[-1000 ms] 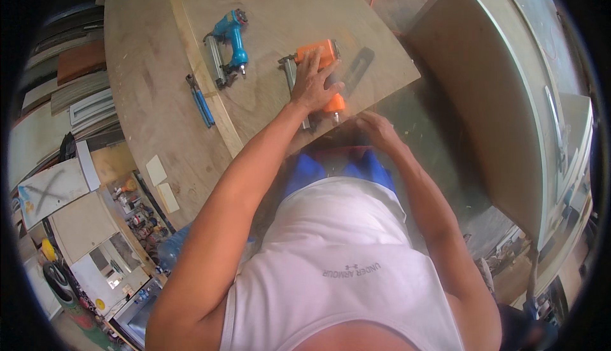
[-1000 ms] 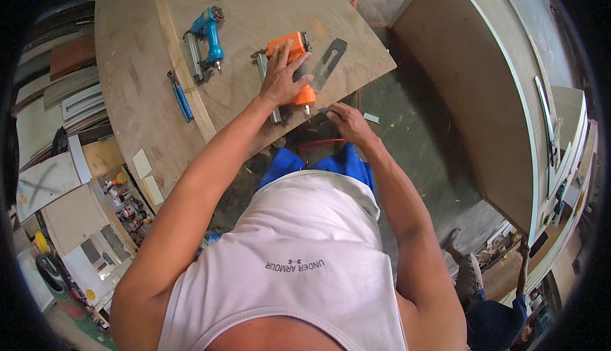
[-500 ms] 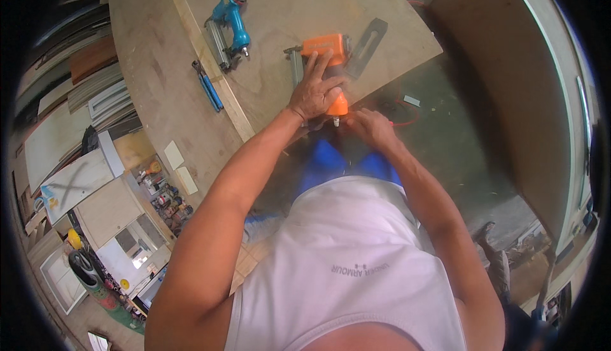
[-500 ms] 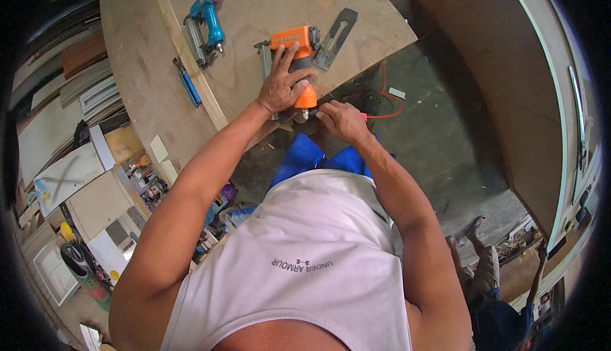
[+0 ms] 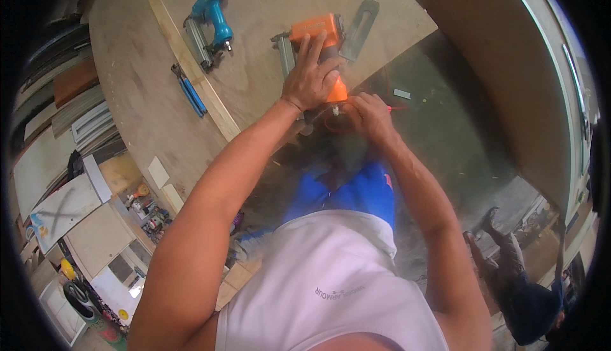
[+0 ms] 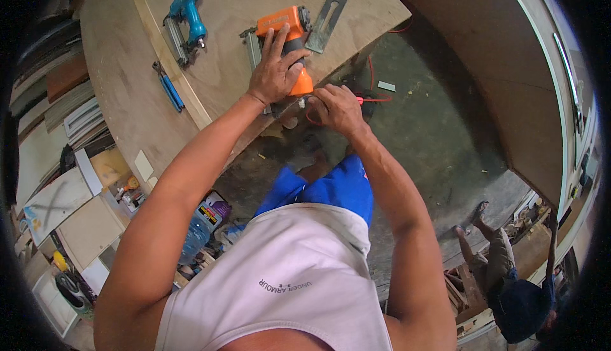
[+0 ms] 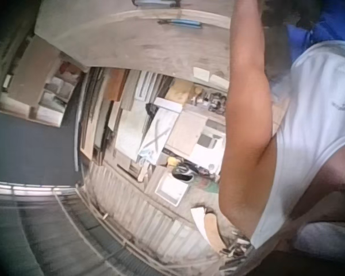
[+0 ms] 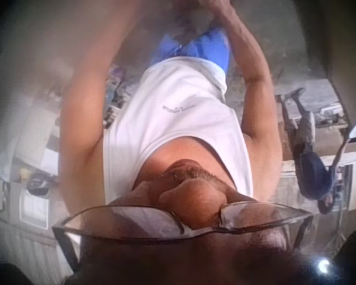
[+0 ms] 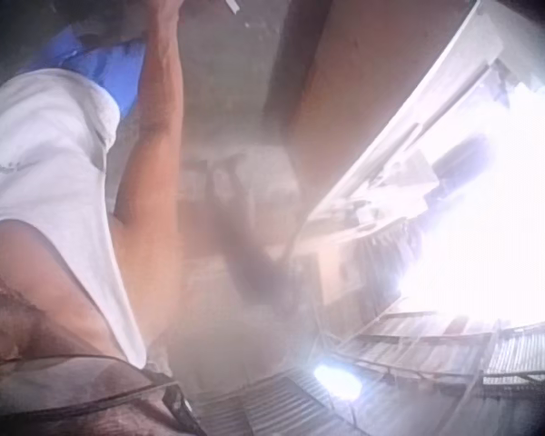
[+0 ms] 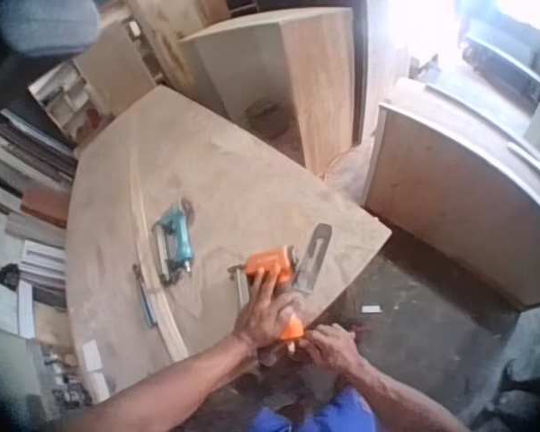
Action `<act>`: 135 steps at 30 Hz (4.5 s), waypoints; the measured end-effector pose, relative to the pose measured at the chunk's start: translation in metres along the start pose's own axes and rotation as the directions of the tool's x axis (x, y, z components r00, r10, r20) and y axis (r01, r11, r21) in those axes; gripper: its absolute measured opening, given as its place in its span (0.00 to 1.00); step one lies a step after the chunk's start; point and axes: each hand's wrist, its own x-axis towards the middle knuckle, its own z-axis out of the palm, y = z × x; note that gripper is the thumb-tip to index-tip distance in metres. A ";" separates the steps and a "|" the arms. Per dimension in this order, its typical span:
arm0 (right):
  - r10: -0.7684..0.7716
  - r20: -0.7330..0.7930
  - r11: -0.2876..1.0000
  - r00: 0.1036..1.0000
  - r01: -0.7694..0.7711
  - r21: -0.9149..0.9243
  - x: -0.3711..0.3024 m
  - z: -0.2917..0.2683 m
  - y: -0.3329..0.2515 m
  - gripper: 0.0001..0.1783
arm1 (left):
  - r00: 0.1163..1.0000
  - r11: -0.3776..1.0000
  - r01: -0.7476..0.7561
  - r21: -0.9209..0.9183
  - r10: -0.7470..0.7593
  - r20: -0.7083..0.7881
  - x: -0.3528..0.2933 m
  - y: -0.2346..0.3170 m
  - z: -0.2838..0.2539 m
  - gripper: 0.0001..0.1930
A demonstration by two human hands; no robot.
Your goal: The person prepares and uses a nail gun to attach a trim piece to a wooden panel. They load nails into the tool, connect the air hose, and drive nails along the edge of the panel to secure the trim.
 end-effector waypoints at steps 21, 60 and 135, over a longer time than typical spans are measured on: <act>-0.057 0.061 0.975 0.997 0.042 0.219 0.012 0.006 0.017 0.11 | 0.997 0.998 0.058 0.028 -0.059 0.047 -0.004 0.005 0.000 0.16; -0.003 0.177 0.866 0.984 -0.087 0.493 0.011 0.016 0.029 0.13 | 0.999 0.995 0.002 0.096 -0.007 0.052 0.000 0.000 0.002 0.18; 0.638 0.012 0.769 0.770 -0.637 0.049 0.017 0.011 -0.078 0.14 | 0.993 0.994 0.085 0.065 -0.090 0.082 -0.004 0.004 0.002 0.15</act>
